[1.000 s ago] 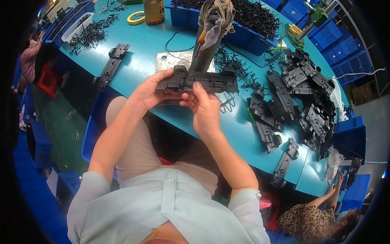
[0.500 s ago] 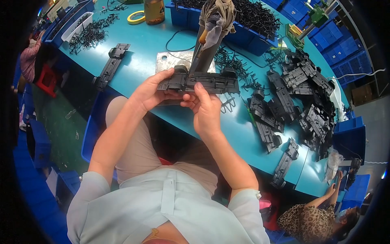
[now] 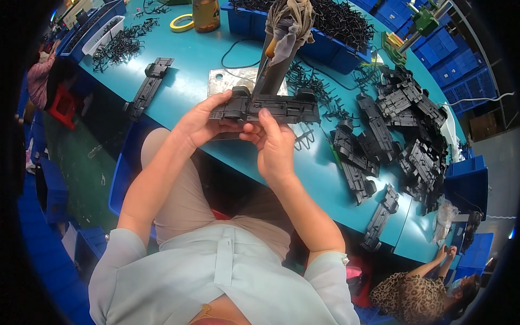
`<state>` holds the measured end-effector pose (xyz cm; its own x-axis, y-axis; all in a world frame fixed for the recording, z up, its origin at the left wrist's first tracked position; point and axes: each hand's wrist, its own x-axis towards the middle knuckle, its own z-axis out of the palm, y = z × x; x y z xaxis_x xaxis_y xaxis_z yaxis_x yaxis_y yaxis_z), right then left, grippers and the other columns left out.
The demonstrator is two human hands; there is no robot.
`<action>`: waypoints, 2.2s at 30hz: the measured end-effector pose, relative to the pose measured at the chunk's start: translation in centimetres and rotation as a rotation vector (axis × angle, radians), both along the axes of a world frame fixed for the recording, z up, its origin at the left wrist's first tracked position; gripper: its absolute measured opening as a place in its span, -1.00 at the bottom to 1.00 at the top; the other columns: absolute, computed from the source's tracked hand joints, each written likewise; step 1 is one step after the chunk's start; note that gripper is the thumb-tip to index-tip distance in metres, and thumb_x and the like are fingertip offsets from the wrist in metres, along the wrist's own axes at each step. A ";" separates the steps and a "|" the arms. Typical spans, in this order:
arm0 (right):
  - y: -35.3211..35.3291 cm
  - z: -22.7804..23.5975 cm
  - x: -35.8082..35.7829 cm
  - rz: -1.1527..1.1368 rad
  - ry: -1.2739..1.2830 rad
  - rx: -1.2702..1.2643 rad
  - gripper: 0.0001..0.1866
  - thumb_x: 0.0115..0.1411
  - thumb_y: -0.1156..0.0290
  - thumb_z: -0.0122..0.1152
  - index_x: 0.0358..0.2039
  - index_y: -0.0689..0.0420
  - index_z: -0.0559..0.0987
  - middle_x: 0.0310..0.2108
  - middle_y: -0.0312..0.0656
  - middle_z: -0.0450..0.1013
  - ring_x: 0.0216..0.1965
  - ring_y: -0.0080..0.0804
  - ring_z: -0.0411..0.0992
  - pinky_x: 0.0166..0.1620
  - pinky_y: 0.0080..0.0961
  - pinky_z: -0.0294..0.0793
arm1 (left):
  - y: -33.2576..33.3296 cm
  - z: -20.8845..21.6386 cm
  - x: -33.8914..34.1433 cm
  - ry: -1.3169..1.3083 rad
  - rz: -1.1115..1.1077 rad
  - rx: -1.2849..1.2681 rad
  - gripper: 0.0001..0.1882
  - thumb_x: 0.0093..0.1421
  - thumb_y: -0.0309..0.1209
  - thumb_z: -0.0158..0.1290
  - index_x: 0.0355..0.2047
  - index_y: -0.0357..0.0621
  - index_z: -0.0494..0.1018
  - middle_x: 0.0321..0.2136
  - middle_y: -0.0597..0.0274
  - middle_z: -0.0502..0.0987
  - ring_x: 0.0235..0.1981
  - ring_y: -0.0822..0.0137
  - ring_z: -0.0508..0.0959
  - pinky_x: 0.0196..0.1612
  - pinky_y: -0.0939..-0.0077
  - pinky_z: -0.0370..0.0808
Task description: Assembling plastic components for a toy vehicle at a factory workbench.
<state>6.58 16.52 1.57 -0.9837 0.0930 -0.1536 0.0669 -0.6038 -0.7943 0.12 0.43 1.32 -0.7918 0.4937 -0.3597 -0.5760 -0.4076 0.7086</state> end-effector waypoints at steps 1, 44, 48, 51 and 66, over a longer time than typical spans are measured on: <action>0.0 0.0 0.0 -0.003 -0.007 0.000 -0.76 0.24 0.27 0.09 -0.27 0.21 0.47 -0.41 -0.22 0.46 -0.46 -0.55 0.43 -0.40 -0.52 0.55 | 0.1 0.0 0.0 -0.003 0.007 0.008 -0.60 0.19 -0.14 0.04 -0.07 -0.11 0.40 -0.26 0.15 0.53 -0.33 0.24 0.53 -0.13 0.29 0.48; 0.0 0.1 -0.3 -0.016 -0.021 -0.019 -0.75 0.24 0.24 0.09 -0.30 0.20 0.46 -0.44 -0.23 0.44 -0.47 -0.56 0.42 -0.39 -0.52 0.56 | 0.4 -0.6 -0.2 -0.055 0.035 0.051 -0.67 0.23 -0.17 0.00 -0.13 -0.13 0.42 -0.37 0.15 0.58 -0.47 0.29 0.59 -0.19 0.32 0.56; 0.3 -0.5 -0.4 -0.017 -0.050 -0.028 -0.74 0.24 0.23 0.08 -0.31 0.20 0.46 -0.44 -0.23 0.44 -0.47 -0.56 0.41 -0.39 -0.52 0.56 | 0.5 -0.7 -0.2 -0.053 0.018 0.036 -0.67 0.23 -0.15 0.00 -0.14 -0.12 0.42 -0.36 0.15 0.58 -0.45 0.30 0.59 -0.19 0.32 0.56; 0.4 -0.6 -0.3 -0.020 -0.070 -0.048 -0.74 0.24 0.23 0.08 -0.31 0.20 0.46 -0.45 -0.23 0.44 -0.47 -0.56 0.41 -0.39 -0.52 0.56 | 0.2 -1.1 -0.3 -0.031 -0.009 0.023 -0.62 0.23 -0.13 0.00 -0.07 -0.12 0.39 -0.27 0.13 0.55 -0.35 0.25 0.56 -0.12 0.28 0.51; 0.3 -0.4 -0.4 -0.010 -0.055 -0.040 -0.74 0.23 0.24 0.09 -0.27 0.20 0.47 -0.42 -0.22 0.45 -0.46 -0.54 0.40 -0.38 -0.53 0.52 | 0.3 -0.5 -0.2 -0.009 -0.019 0.064 -0.56 0.21 -0.10 0.00 -0.01 -0.11 0.36 -0.20 0.12 0.53 -0.29 0.22 0.56 -0.07 0.23 0.47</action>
